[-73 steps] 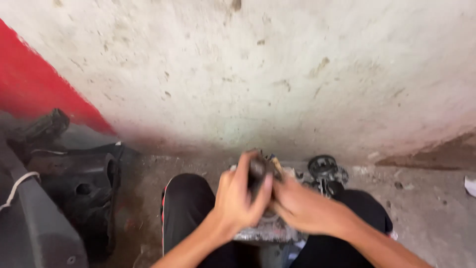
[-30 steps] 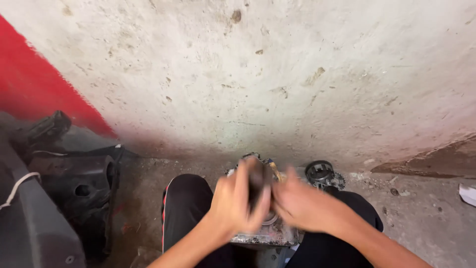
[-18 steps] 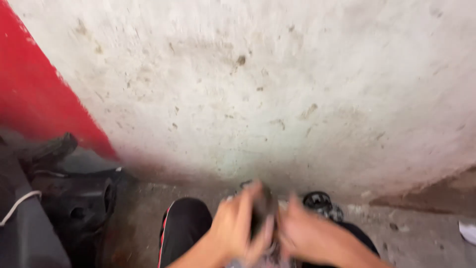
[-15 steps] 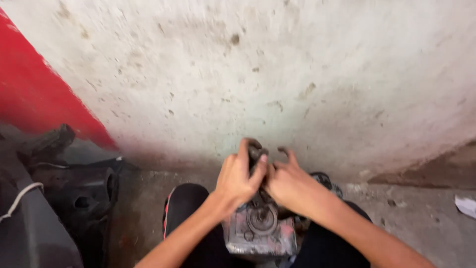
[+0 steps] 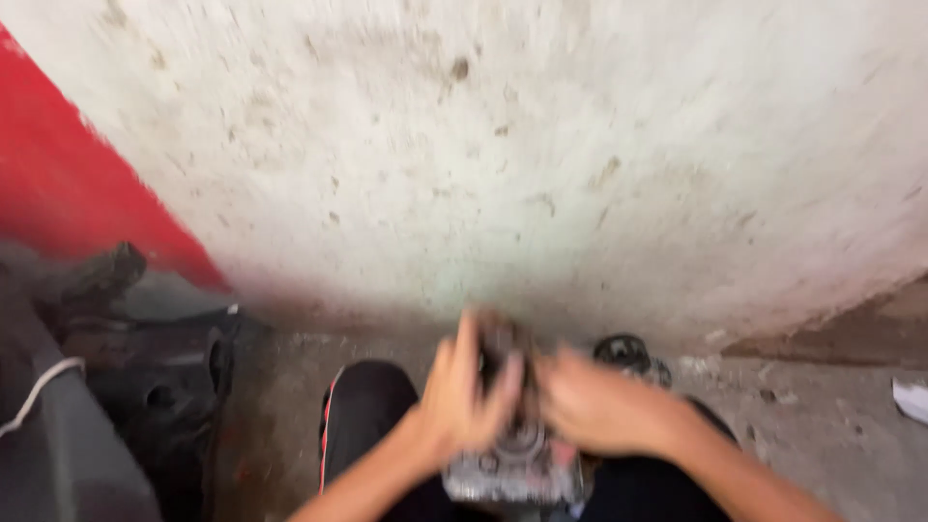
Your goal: The person sits on the floor holding a rusty crankshaft with a pulley, and rubs its shaft and surfaces with a piece of abrasive to remove rust. They rotate the part and reposition it repeatedly to work different sections of the shaft and hub.
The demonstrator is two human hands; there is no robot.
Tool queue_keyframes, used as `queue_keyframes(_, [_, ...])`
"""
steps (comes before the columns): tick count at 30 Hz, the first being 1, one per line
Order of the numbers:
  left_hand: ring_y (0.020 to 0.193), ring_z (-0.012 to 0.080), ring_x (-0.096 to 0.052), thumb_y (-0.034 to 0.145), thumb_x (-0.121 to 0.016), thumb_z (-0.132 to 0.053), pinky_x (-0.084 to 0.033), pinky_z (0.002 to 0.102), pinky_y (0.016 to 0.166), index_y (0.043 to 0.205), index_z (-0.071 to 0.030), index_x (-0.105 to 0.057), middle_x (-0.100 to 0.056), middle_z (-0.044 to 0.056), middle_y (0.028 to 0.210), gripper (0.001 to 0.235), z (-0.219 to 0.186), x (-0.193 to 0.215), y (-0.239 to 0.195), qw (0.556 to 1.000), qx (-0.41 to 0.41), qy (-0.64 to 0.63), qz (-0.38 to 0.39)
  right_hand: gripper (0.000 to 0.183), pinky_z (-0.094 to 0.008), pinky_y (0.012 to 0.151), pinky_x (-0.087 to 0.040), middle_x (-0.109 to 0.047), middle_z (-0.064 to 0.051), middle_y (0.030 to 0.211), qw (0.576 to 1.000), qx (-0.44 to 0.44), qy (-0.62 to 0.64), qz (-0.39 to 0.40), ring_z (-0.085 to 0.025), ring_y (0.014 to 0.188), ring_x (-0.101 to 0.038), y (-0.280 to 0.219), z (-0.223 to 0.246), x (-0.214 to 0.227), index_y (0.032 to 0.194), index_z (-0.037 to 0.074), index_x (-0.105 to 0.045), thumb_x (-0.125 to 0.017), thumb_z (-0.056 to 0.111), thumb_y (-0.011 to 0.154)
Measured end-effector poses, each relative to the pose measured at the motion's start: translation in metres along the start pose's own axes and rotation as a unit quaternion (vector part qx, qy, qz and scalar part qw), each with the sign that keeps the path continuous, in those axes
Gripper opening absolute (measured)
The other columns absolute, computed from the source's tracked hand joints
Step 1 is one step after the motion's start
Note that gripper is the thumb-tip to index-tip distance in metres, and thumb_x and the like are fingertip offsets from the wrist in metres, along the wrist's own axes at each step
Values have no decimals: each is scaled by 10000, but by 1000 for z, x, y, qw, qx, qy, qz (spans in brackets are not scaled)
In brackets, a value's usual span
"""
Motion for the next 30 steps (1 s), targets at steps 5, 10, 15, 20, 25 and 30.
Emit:
queue_keyframes(5, [765,444,-722,979,-566,-219,-585,448,696,1128,23,-503,-705,312,853,291,-21,-8,-35,952,-294,81,-32,235,-461,904,-565,-688,-220,1046,792,-62,577,190,-344,992,-687,-14,10,-11,1184,-12,-604,-503,105,1006])
queue_keyframes(10, [687,431,-717,977,-612,-226,-571,443,634,1244,63,-472,-714,289,803,418,4,-7,-31,997,-8,71,-13,217,-535,1008,-443,-687,-174,1083,921,-155,315,167,-335,1002,-687,6,13,2,1154,37,-617,-539,189,1021])
queue_keyframes(15, [872,429,-749,995,-637,-178,-623,439,767,1240,35,-444,-709,294,1024,378,-20,8,-57,911,-390,84,-103,342,-453,938,-532,-618,-268,1250,857,-7,507,89,-407,1087,-645,-1,31,21,1295,-44,-547,-551,180,1037])
queue_keyframes(20, [778,456,-682,955,-673,-333,-540,495,723,1394,-30,-531,-710,284,788,553,-9,0,30,972,100,210,-23,263,-497,902,-548,-663,-255,1136,961,-186,176,108,-426,1023,-663,28,-32,-46,1111,-10,-630,-549,44,867])
queue_keyframes(25, [674,369,-735,926,-624,-322,-545,421,645,1343,-19,-559,-723,222,726,520,8,-1,36,993,104,25,-48,277,-631,1063,-320,-699,-254,890,992,-118,12,-46,-435,900,-677,25,-27,-21,1079,-64,-602,-597,84,844])
queue_keyframes(30, [660,275,-760,888,-651,-299,-580,389,625,1350,-11,-536,-750,171,744,556,28,-12,21,995,85,-31,-35,281,-615,1154,-292,-687,-216,716,968,-204,140,29,-413,801,-676,21,-15,7,1078,-98,-591,-589,151,947])
Point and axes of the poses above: each hand's wrist, its own y-axis towards the middle knuckle, its own x-axis out of the back of the hand, z = x × y, the point moved 3 cm from there along y, towards the middle knuckle
